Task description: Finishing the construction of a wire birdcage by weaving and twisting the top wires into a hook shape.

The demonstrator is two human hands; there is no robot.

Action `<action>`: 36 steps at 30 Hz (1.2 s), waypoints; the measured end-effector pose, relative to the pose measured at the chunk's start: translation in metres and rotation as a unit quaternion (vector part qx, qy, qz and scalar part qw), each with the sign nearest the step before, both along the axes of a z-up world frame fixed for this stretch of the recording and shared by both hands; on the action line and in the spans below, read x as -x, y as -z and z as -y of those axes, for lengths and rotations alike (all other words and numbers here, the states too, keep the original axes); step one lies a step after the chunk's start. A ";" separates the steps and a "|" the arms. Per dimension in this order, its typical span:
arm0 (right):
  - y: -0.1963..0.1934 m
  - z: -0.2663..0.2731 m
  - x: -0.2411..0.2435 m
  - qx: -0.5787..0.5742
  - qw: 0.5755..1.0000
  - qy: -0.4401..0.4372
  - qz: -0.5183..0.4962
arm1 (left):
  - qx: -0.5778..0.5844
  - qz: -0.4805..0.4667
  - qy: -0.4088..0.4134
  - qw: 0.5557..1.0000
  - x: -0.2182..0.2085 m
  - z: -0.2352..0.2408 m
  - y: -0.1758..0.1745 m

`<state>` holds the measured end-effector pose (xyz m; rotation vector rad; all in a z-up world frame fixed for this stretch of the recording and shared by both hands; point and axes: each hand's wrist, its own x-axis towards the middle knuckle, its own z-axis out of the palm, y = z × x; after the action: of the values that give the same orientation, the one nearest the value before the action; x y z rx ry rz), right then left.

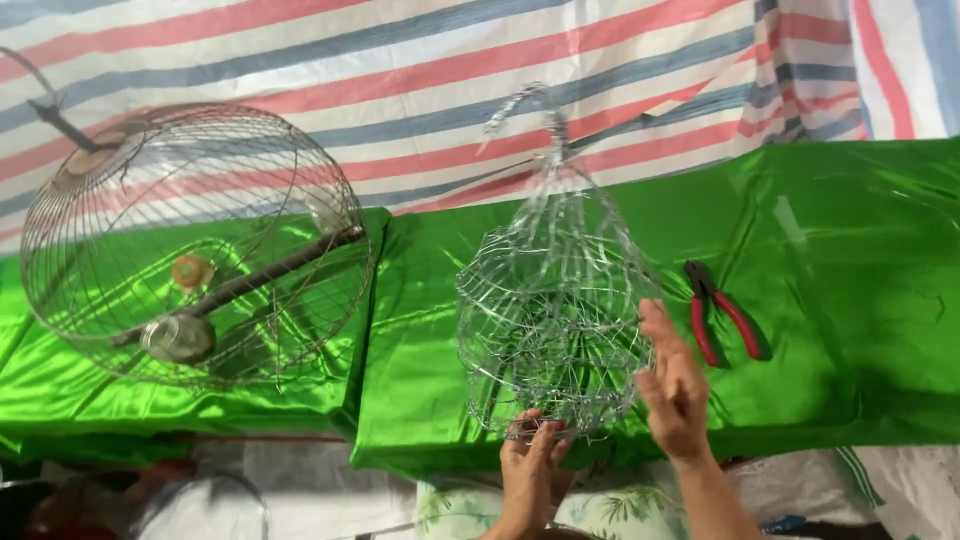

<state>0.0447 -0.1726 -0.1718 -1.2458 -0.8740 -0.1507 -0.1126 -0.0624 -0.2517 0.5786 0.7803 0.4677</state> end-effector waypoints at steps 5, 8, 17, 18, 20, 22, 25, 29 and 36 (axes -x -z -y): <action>0.018 0.020 -0.002 0.017 0.995 -0.093 -0.013 | -0.018 0.026 -0.030 0.999 0.004 -0.003 0.028; 0.022 0.028 -0.008 0.029 0.995 -0.097 0.009 | -0.021 0.019 -0.025 0.999 0.005 -0.002 0.030; 0.050 0.029 -0.017 0.057 0.995 -0.078 0.012 | -0.087 -0.043 0.028 0.995 0.004 0.002 0.008; 0.052 0.030 -0.018 0.079 0.996 -0.037 0.030 | -0.114 -0.050 0.044 0.991 0.003 0.002 0.004; 0.050 0.023 -0.019 0.107 0.993 0.006 0.051 | -0.121 -0.048 0.041 0.991 0.002 0.003 0.003; 0.043 0.015 -0.021 0.129 0.987 0.054 0.073 | -0.134 -0.044 0.044 0.989 0.001 -0.001 0.006; 0.028 0.006 -0.025 0.146 0.975 0.100 0.135 | -0.137 -0.017 0.021 0.990 -0.003 -0.006 0.014; 0.015 -0.010 -0.022 0.120 0.975 0.120 0.140 | -0.082 -0.001 -0.004 0.997 -0.005 -0.012 -0.014; 0.011 -0.013 0.017 0.061 0.988 0.144 0.014 | -0.049 -0.025 0.033 0.998 -0.007 -0.020 -0.045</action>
<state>0.0273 -0.1591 -0.1827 -1.4840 -0.7313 -0.3501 -0.1055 -0.0429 -0.2066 0.7082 0.7871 0.4338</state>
